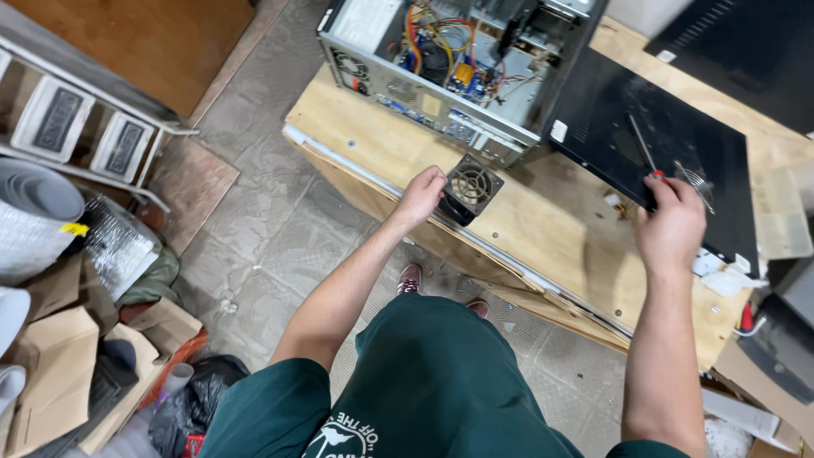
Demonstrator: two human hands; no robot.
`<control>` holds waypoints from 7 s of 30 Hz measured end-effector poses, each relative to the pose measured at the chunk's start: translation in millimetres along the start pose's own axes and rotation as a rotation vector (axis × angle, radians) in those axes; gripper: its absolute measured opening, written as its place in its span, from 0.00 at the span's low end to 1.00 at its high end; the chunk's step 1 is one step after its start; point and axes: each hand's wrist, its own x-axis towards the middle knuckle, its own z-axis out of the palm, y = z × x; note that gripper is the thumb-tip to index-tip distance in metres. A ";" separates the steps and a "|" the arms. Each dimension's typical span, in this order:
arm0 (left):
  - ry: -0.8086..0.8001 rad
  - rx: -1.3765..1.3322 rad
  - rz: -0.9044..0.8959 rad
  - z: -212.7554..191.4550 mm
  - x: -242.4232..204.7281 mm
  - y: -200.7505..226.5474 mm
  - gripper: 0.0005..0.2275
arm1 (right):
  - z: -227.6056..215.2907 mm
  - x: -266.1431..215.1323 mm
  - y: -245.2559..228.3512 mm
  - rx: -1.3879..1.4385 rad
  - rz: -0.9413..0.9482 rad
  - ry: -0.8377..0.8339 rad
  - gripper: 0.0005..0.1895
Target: The person uses a screwdriver to remove screws from a black computer case panel, then detaches a cooling fan and places it on the table. The person continues to remove additional screws and components from the case.
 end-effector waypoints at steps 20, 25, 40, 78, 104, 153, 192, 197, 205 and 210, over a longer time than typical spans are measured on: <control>0.465 -0.063 0.131 -185.8 51.8 -30.6 0.09 | 23.2 -24.6 25.1 -0.069 -0.024 0.034 0.30; 0.606 0.182 0.070 -181.7 29.0 2.8 0.09 | 25.6 -25.0 26.4 -0.086 -0.021 0.047 0.30; -0.058 0.595 0.566 -0.5 -20.2 104.5 0.11 | 4.9 -18.1 -15.8 0.030 0.112 0.011 0.33; -0.461 1.120 0.918 261.2 0.9 58.3 0.26 | 37.0 -123.9 17.9 0.397 0.447 0.074 0.13; -0.214 1.242 0.997 358.8 2.1 45.0 0.42 | -77.1 -38.4 106.2 0.356 0.525 0.333 0.08; -0.266 1.267 0.968 357.3 1.0 47.0 0.42 | -82.6 -6.8 98.9 0.363 0.500 0.211 0.09; -0.299 1.275 0.947 355.4 0.5 52.3 0.41 | -85.4 1.0 108.0 0.363 0.530 0.145 0.08; -0.297 1.277 0.953 355.4 0.6 52.6 0.41 | -85.4 -2.2 110.8 0.361 0.503 0.152 0.08; -0.272 1.271 0.980 354.8 0.5 50.8 0.41 | -86.1 -0.6 109.4 0.360 0.511 0.157 0.09; -0.283 1.270 0.970 354.2 -0.4 52.7 0.41 | -85.7 2.8 107.9 0.366 0.509 0.155 0.08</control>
